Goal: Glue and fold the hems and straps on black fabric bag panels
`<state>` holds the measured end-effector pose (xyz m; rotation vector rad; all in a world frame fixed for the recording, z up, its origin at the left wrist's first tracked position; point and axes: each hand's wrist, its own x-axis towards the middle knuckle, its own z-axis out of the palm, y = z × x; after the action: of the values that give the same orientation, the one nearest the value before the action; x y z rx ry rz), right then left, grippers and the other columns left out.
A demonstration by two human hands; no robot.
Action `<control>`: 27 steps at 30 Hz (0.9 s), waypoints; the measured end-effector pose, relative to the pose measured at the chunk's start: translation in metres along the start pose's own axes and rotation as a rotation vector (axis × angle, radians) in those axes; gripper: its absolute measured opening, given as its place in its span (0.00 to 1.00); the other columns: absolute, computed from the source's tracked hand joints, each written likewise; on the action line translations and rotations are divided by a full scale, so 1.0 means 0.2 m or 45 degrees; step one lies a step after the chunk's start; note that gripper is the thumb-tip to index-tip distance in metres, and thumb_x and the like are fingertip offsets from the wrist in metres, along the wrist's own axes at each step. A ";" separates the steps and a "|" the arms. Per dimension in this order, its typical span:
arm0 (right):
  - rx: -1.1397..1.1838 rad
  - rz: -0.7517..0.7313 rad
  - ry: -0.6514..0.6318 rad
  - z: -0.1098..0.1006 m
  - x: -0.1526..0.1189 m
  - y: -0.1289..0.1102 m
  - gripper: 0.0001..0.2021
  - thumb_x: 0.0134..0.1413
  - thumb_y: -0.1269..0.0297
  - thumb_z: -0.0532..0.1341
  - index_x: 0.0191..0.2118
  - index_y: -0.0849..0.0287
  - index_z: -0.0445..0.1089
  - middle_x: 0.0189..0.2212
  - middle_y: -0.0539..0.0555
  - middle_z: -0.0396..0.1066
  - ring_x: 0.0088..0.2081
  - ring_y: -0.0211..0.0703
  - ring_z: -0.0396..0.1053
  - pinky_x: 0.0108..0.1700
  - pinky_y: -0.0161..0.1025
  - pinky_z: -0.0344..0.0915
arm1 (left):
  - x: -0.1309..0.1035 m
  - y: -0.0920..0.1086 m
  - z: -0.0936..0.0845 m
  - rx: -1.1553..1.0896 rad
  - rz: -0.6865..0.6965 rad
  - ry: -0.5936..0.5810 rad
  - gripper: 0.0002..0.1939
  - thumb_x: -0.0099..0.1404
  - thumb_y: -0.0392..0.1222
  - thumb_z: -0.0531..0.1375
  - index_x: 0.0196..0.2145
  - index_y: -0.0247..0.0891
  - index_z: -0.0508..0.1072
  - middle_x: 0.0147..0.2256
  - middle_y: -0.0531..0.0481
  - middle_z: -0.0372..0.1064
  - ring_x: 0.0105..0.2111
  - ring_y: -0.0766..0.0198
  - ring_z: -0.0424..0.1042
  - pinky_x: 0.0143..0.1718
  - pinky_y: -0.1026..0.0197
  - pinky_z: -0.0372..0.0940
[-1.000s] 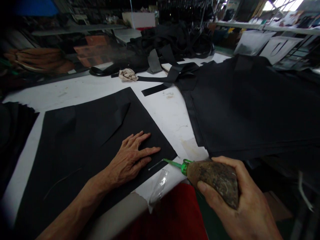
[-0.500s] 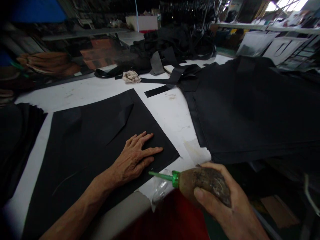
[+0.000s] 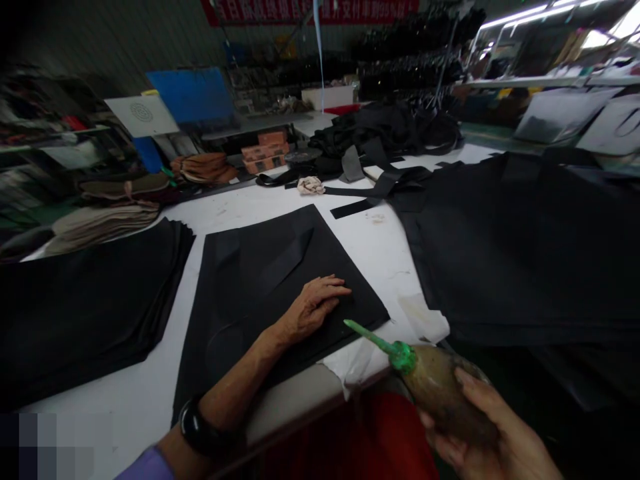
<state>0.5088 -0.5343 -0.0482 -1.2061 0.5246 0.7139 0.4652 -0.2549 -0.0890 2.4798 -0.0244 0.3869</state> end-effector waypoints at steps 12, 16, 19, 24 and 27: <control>-0.629 -0.626 0.056 0.07 0.04 -0.01 0.25 0.37 0.51 0.66 0.42 0.58 0.66 0.25 0.50 0.71 0.19 0.40 0.63 0.16 0.34 0.58 | 0.00 -0.02 0.03 0.037 0.089 0.064 0.11 0.63 0.36 0.56 0.43 0.41 0.72 0.49 0.46 0.67 0.53 0.60 0.62 0.56 0.50 0.55; -0.896 -0.736 0.145 0.10 0.03 -0.04 0.26 0.36 0.50 0.64 0.43 0.57 0.66 0.27 0.51 0.71 0.19 0.41 0.64 0.18 0.37 0.60 | 0.00 -0.01 0.02 0.061 0.075 0.028 0.11 0.63 0.37 0.57 0.43 0.41 0.72 0.50 0.46 0.66 0.53 0.60 0.62 0.56 0.51 0.54; -1.012 -0.837 0.161 0.13 0.02 -0.05 0.23 0.36 0.51 0.64 0.41 0.57 0.67 0.28 0.51 0.72 0.26 0.45 0.68 0.26 0.39 0.64 | 0.00 -0.01 0.01 0.071 0.065 0.013 0.11 0.63 0.40 0.58 0.43 0.40 0.72 0.50 0.46 0.65 0.54 0.60 0.61 0.56 0.52 0.54; -1.158 -0.896 0.144 0.16 0.01 -0.05 0.21 0.37 0.51 0.62 0.39 0.56 0.66 0.27 0.51 0.72 0.29 0.48 0.70 0.30 0.41 0.65 | 0.00 -0.01 0.01 0.075 0.048 -0.008 0.14 0.60 0.46 0.61 0.44 0.42 0.72 0.51 0.46 0.64 0.55 0.59 0.60 0.56 0.52 0.53; -1.205 -0.927 0.133 0.15 0.03 -0.05 0.21 0.39 0.50 0.61 0.40 0.55 0.66 0.29 0.51 0.72 0.29 0.47 0.70 0.30 0.41 0.65 | 0.00 0.00 0.01 0.078 0.038 -0.019 0.15 0.59 0.48 0.61 0.44 0.43 0.72 0.51 0.47 0.63 0.55 0.57 0.59 0.56 0.51 0.53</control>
<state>0.5191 -0.5053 -0.0368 -2.1583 -0.2449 0.2362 0.4669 -0.2560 -0.0910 2.5450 -0.0567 0.3876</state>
